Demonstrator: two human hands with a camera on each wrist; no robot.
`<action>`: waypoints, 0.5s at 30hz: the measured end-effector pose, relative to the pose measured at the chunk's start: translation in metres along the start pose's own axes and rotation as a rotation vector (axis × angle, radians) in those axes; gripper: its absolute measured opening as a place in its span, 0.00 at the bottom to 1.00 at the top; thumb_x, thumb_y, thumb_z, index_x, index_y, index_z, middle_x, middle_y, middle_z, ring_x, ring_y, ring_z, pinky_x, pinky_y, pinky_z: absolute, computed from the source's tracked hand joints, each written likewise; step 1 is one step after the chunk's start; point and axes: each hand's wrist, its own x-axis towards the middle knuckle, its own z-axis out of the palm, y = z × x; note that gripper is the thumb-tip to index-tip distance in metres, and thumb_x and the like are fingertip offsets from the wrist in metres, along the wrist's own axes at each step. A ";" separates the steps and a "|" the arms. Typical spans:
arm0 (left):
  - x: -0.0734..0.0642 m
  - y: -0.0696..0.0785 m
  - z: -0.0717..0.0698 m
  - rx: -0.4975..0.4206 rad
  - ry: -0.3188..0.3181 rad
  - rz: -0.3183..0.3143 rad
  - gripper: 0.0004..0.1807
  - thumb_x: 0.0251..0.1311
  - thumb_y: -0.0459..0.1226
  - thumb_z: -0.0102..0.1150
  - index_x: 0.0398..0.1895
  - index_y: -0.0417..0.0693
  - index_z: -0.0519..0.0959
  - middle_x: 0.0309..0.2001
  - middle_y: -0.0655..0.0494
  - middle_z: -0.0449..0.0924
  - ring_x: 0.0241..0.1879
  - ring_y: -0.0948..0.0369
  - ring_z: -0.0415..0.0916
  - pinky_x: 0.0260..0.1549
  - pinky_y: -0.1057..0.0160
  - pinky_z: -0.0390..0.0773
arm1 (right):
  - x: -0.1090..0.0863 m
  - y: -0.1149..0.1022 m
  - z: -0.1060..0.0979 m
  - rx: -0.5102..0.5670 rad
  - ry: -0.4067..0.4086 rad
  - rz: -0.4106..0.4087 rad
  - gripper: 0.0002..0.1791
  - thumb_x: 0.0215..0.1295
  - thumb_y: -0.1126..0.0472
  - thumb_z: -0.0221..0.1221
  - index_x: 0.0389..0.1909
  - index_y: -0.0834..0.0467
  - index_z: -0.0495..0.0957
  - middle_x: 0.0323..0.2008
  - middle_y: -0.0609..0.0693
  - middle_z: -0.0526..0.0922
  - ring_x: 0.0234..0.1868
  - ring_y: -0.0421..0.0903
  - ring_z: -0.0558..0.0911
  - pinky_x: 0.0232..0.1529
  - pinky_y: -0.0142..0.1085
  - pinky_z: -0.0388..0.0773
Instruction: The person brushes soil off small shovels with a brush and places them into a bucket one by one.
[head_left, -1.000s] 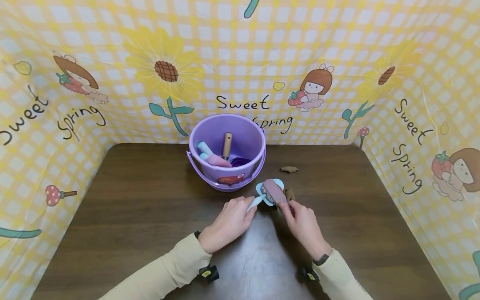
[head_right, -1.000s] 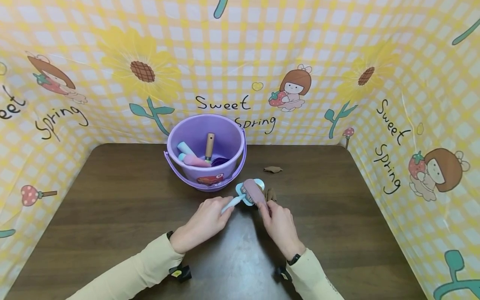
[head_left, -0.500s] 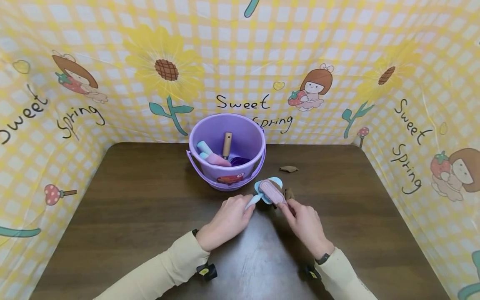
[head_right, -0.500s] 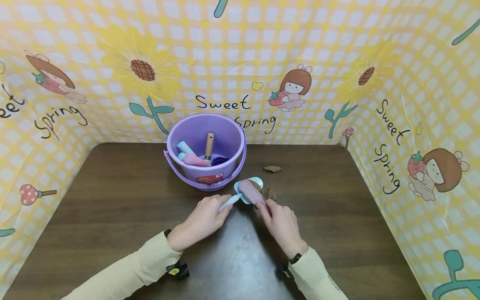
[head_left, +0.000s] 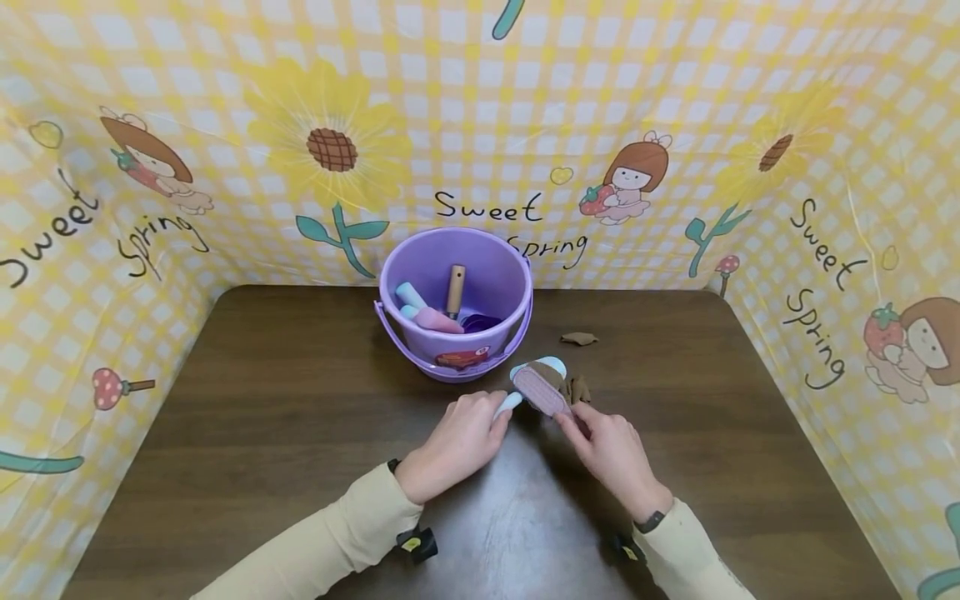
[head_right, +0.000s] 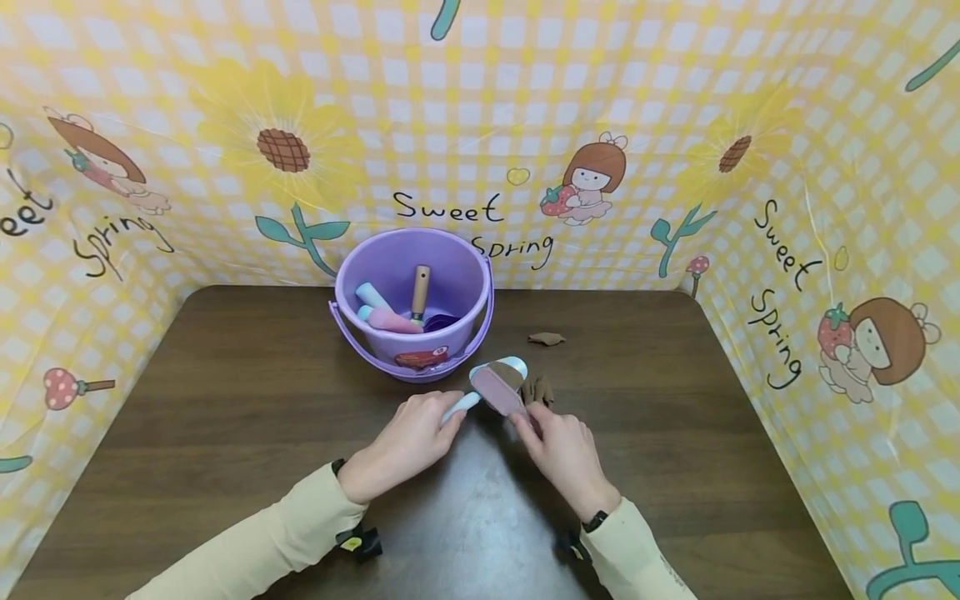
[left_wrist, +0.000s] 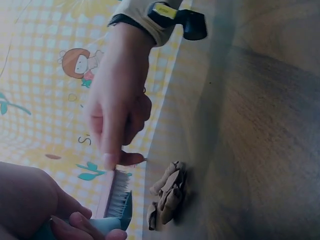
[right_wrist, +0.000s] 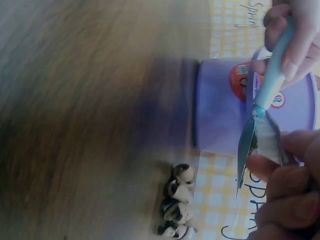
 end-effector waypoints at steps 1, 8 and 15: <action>0.000 0.000 0.000 -0.004 -0.003 0.002 0.07 0.68 0.30 0.61 0.31 0.42 0.76 0.23 0.54 0.70 0.25 0.52 0.75 0.24 0.51 0.74 | -0.001 0.000 0.000 -0.015 0.000 -0.005 0.08 0.70 0.57 0.68 0.36 0.57 0.82 0.17 0.40 0.67 0.17 0.37 0.65 0.18 0.32 0.63; -0.003 0.001 0.002 0.002 -0.009 0.037 0.07 0.68 0.29 0.61 0.31 0.43 0.76 0.23 0.55 0.69 0.24 0.56 0.72 0.22 0.54 0.72 | -0.001 -0.001 0.001 -0.036 0.063 0.061 0.15 0.72 0.54 0.66 0.26 0.54 0.77 0.15 0.41 0.64 0.17 0.41 0.65 0.20 0.35 0.63; -0.002 0.001 0.002 -0.008 0.000 0.046 0.08 0.69 0.30 0.61 0.30 0.44 0.75 0.23 0.56 0.68 0.24 0.57 0.72 0.22 0.55 0.72 | 0.001 -0.003 0.000 0.039 0.017 0.169 0.19 0.77 0.53 0.60 0.24 0.56 0.76 0.17 0.43 0.66 0.19 0.41 0.66 0.22 0.34 0.64</action>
